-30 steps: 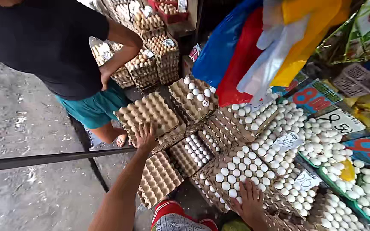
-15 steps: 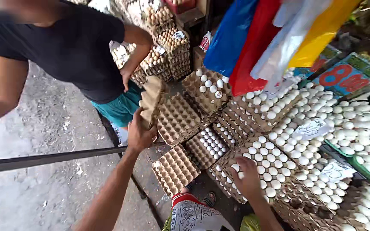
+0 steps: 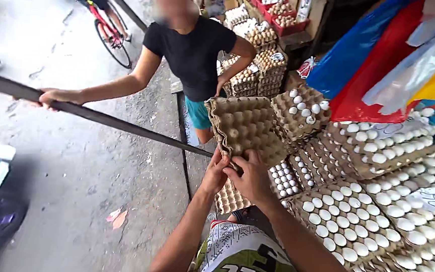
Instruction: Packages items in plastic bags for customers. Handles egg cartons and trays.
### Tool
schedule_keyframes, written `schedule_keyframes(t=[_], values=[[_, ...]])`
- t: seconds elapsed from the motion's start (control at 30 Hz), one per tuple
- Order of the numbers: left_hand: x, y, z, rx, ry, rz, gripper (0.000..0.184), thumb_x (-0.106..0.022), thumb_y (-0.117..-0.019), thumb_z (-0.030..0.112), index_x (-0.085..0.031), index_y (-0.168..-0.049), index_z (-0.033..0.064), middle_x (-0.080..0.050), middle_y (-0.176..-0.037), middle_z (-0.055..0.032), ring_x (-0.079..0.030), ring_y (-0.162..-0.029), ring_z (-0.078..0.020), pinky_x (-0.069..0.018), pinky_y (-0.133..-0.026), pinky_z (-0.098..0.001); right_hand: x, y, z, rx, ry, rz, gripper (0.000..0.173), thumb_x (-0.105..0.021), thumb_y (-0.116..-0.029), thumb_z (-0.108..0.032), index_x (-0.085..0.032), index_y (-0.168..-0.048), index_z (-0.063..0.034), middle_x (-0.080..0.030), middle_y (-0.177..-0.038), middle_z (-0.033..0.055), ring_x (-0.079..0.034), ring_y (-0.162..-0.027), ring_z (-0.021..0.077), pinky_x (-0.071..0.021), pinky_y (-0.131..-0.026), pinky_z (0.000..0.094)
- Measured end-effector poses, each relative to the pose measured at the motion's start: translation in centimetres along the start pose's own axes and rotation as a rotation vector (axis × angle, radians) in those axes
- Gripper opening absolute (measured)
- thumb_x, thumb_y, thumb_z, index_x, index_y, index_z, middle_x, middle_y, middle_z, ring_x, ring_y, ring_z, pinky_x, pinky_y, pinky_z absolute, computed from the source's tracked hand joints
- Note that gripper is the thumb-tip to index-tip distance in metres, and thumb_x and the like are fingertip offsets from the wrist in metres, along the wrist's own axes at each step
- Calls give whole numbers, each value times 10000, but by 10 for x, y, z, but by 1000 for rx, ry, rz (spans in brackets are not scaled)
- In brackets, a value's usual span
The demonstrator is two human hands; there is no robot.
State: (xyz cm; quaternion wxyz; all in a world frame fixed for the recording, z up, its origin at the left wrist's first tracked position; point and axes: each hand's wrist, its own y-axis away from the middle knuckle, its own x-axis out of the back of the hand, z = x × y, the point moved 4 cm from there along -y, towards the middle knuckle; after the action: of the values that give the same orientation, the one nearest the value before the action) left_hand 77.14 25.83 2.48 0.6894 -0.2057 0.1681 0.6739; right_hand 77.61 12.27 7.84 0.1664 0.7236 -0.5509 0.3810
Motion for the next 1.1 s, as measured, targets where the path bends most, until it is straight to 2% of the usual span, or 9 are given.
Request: schedule_keyframes(t=[0.2, 0.33, 0.5, 0.63, 0.73, 0.8, 0.9, 0.97, 1.1], values=[[33, 16, 1, 13, -102, 100, 625, -661, -980, 286, -386, -1534, 200, -628, -1333, -105, -654, -1143, -244, -566, -967, -479, 21, 1, 39, -169, -584, -20, 247, -653, -990, -240, -734, -1137, -60, -684, -1177, 116, -673, -1029, 205, -583, -888, 446], [67, 32, -2, 51, 25, 161, 558, -612, -987, 322, -429, -1509, 247, -659, -1286, -78, -668, -1118, -212, -580, -941, -450, 59, 5, 80, -192, -664, 99, 296, -553, -1060, -275, -644, -1243, -60, -675, -1022, 66, -646, -908, 146, -569, -829, 419], [93, 37, -20, 61, 209, 184, 485, -642, -921, 333, -559, -1391, 250, -712, -1184, -67, -699, -1055, -196, -596, -900, -439, 103, 14, 103, -198, -693, 255, 213, -555, -1057, -284, -650, -1152, -119, -634, -984, -23, -609, -905, 72, -545, -847, 338], [99, 30, -33, 38, 346, 218, 501, -747, -849, 358, -623, -1302, 185, -730, -1130, -98, -717, -1021, -225, -606, -873, -465, 136, 28, 103, -187, -621, 369, 219, -552, -1062, -295, -647, -1175, -133, -643, -979, -30, -630, -875, 69, -570, -794, 324], [76, 21, -38, 70, 233, 138, 647, -701, -910, 471, -463, -1461, 229, -677, -1270, -82, -669, -1143, -232, -570, -963, -484, 132, 30, 88, -117, -410, 351, 270, -547, -1058, -293, -638, -1211, -90, -662, -1007, 49, -654, -816, 141, -588, -683, 366], [49, 15, -41, 108, 75, 84, 802, -651, -942, 544, -274, -1583, 244, -603, -1399, -90, -615, -1242, -250, -541, -1020, -500, 96, 25, 74, -62, -310, 262, 281, -569, -1035, -265, -652, -1183, -41, -640, -1161, 132, -664, -983, 220, -607, -792, 435], [9, 16, -52, 126, -13, 32, 848, -550, -1024, 442, -30, -1635, 166, -449, -1548, -120, -530, -1349, -253, -494, -1090, -491, 12, 22, 57, -50, -229, 111, 294, -602, -1013, -313, -728, -1117, -68, -626, -1286, 165, -590, -1222, 299, -515, -1035, 508], [4, 22, -62, 116, 31, 97, 793, -516, -1058, 353, -4, -1619, 125, -482, -1497, -159, -563, -1303, -270, -511, -1066, -486, -24, 25, 49, -95, -175, 13, 338, -569, -1011, -351, -749, -1159, -106, -627, -1324, 162, -569, -1266, 318, -477, -1084, 500], [28, 48, -72, 166, -36, 218, 829, -521, -1050, 328, 47, -1629, 154, -395, -1574, -141, -523, -1349, -242, -497, -1080, -462, -54, 36, 56, -147, -248, -269, 468, -605, -990, -467, -707, -1227, -77, -637, -1300, 174, -577, -1254, 324, -473, -1080, 491]])
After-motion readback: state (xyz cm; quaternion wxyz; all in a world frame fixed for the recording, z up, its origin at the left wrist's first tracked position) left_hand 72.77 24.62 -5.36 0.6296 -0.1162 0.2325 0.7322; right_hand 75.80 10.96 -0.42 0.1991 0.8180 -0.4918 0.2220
